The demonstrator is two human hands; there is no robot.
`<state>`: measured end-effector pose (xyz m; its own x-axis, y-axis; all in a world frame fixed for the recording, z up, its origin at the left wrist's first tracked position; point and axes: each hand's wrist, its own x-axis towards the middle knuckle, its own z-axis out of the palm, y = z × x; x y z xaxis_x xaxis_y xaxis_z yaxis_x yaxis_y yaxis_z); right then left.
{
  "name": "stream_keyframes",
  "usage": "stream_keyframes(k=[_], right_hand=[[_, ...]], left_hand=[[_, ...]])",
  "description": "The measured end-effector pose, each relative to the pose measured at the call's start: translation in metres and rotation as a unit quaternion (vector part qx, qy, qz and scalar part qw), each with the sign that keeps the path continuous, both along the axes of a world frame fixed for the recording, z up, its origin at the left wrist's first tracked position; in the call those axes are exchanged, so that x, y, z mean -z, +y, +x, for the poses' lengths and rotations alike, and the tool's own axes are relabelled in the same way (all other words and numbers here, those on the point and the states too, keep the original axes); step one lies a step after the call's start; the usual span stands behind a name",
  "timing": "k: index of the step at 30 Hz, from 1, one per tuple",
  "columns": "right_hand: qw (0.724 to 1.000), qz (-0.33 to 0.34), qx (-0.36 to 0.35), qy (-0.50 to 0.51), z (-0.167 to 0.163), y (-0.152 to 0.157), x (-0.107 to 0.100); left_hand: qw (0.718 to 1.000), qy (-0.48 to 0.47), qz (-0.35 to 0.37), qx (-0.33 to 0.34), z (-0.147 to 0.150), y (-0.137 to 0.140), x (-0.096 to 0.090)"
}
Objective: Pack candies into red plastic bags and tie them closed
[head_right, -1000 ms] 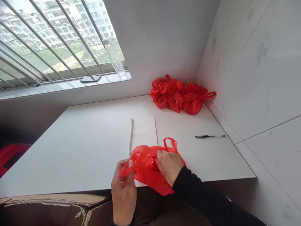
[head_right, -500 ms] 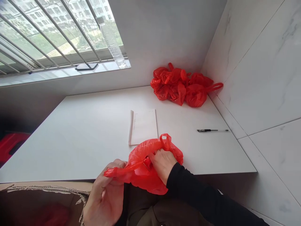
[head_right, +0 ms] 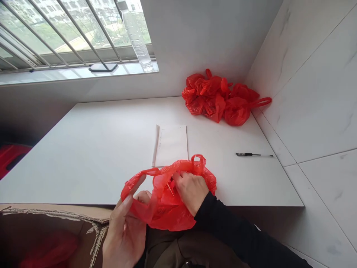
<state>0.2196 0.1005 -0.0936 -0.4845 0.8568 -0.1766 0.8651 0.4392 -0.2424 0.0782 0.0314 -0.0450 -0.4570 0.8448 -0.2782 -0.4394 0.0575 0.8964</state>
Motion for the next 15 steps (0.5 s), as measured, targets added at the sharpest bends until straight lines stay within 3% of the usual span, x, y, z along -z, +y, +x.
stream_keyframes(k=[3,8,15], right_hand=[[1.0,0.002,0.018,-0.005,0.011,-0.007,-0.011],[0.994,-0.071,0.022,-0.078,0.031,-0.013,-0.025],[0.989,-0.099,0.014,-0.113,0.028,-0.004,-0.012]], left_hand=[[1.0,-0.005,0.01,0.004,-0.001,-0.001,0.002],[0.999,-0.008,0.033,0.038,0.001,-0.003,0.007],[1.0,-0.002,0.001,0.027,0.012,-0.005,0.007]])
